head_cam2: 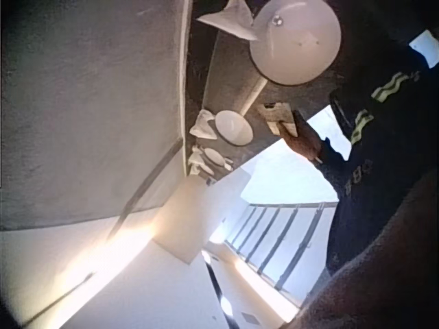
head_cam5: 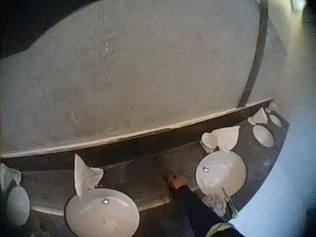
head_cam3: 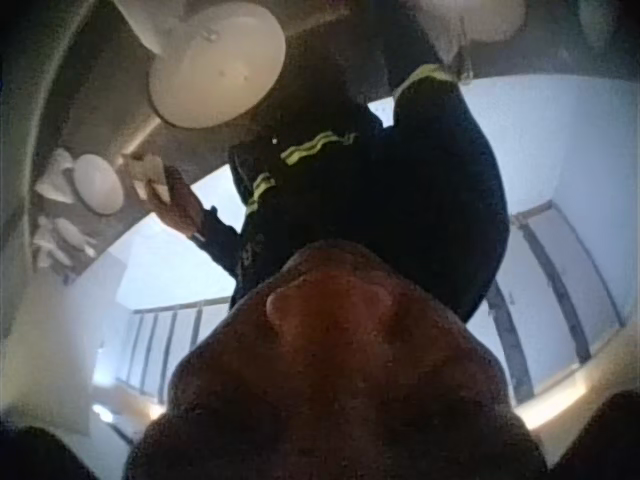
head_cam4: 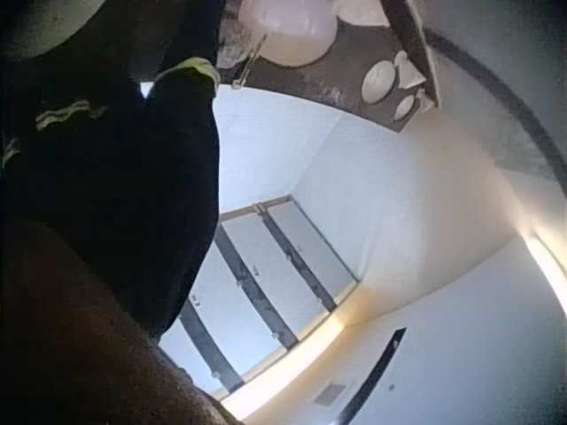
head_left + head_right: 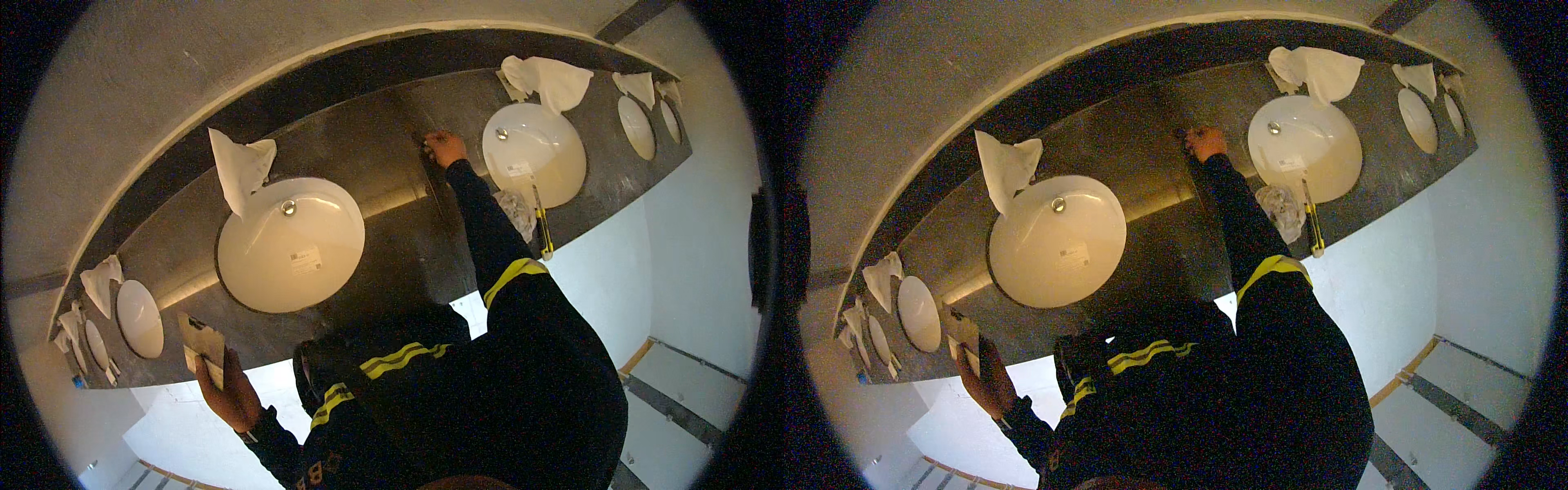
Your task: The person scrapes a dark countertop surface with a small metal scraper, repeatedly lifting the tool to clear debris. The person also wipes the surface with a cloth and moves around the curved counter to reach different areas.
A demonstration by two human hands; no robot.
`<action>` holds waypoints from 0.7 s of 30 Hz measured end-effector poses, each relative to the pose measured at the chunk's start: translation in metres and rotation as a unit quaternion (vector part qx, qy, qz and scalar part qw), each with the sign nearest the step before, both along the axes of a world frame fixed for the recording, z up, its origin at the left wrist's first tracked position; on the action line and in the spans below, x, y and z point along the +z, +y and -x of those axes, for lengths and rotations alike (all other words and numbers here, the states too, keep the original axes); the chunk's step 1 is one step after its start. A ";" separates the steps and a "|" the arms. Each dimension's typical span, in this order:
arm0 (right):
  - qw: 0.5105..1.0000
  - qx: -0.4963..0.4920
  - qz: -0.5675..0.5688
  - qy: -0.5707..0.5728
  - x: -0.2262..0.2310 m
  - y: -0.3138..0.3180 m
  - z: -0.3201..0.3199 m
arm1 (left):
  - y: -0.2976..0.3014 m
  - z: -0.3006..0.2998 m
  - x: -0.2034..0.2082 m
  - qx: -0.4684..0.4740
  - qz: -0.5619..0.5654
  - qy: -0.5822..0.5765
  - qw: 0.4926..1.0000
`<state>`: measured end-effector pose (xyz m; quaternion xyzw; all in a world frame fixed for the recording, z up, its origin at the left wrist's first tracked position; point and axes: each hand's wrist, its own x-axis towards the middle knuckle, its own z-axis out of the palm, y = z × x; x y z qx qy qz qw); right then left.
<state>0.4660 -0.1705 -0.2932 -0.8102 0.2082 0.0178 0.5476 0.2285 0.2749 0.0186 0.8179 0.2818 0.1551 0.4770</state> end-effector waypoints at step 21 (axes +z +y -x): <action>0.948 0.031 -0.301 -0.096 0.150 0.086 0.034 | -0.055 -0.035 0.000 -0.135 -0.055 -0.024 0.989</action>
